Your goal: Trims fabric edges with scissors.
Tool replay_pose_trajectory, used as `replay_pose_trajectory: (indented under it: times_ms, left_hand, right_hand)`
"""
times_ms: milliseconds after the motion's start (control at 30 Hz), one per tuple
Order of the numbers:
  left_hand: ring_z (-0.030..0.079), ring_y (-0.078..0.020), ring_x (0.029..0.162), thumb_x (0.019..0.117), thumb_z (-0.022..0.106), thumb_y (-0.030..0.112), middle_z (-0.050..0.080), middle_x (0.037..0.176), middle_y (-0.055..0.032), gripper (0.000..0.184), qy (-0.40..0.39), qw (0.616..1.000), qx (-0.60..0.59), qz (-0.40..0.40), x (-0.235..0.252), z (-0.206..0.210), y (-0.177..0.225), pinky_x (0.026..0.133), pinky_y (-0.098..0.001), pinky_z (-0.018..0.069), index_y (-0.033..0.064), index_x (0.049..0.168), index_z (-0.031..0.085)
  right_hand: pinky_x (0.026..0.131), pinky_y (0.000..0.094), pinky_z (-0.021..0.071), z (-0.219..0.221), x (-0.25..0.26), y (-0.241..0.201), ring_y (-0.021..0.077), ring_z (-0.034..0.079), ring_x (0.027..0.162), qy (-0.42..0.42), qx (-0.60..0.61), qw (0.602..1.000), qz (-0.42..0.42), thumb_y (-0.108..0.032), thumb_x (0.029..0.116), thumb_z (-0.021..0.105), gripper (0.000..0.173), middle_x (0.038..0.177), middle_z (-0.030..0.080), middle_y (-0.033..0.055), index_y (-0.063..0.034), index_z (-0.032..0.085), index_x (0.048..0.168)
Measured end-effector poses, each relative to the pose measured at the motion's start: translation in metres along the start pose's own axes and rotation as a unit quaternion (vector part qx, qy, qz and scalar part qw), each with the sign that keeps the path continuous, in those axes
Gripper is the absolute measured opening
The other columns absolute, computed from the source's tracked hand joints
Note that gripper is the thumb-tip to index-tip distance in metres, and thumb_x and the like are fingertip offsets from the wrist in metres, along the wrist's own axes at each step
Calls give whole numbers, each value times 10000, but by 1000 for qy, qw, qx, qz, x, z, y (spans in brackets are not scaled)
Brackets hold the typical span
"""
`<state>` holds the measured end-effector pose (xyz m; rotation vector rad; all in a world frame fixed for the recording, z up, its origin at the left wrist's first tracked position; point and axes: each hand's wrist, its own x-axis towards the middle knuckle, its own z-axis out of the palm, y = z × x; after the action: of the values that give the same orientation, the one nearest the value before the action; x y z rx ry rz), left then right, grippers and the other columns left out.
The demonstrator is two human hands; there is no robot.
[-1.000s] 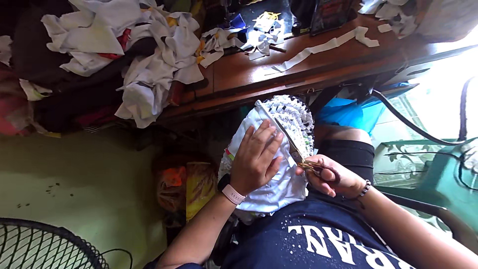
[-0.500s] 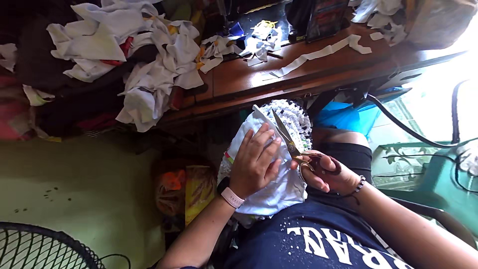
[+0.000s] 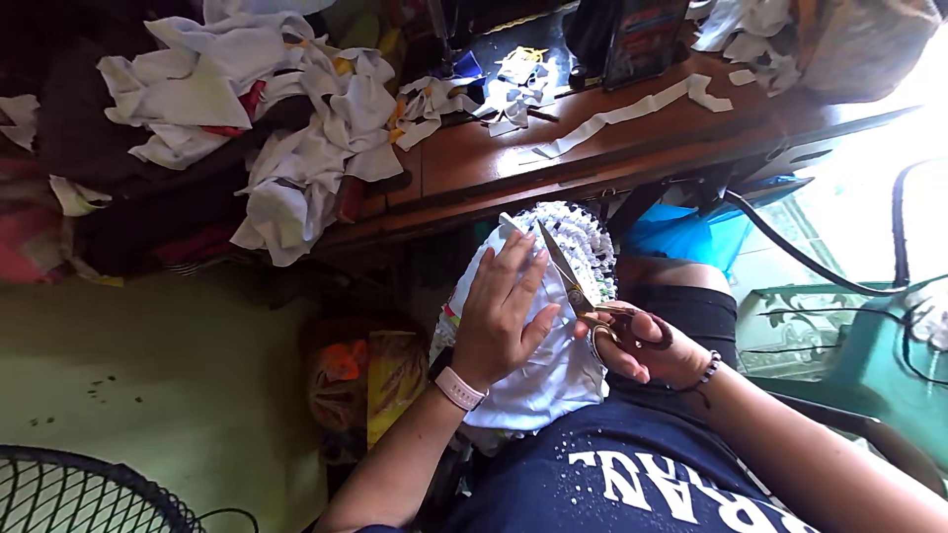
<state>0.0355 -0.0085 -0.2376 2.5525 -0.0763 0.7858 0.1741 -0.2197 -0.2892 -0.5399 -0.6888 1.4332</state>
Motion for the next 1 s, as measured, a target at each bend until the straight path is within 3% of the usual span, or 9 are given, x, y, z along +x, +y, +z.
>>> replay_pose_trajectory:
  times_ms: [500, 1000]
  left_hand:
    - [394, -310, 1498, 1035, 551, 324, 512, 1524, -200, 472, 14, 999, 36, 5, -7, 7, 3, 1240, -532, 306, 6, 1375, 628]
    - [371, -289, 1516, 1041, 527, 344, 473, 1566, -187, 487, 11, 998, 62, -21, -11, 9, 9, 1248, -553, 277, 23, 1395, 621]
  right_hand:
    - [476, 136, 507, 1, 1, 0, -2, 619, 536, 1, 1, 1000, 2, -615, 926, 636, 592, 708, 671, -76, -122, 678, 1253]
    - [481, 136, 508, 4, 1, -6, -1, 618, 538, 9, -19, 1000, -3, -608, 944, 616, 582, 714, 675, -72, -120, 680, 1255]
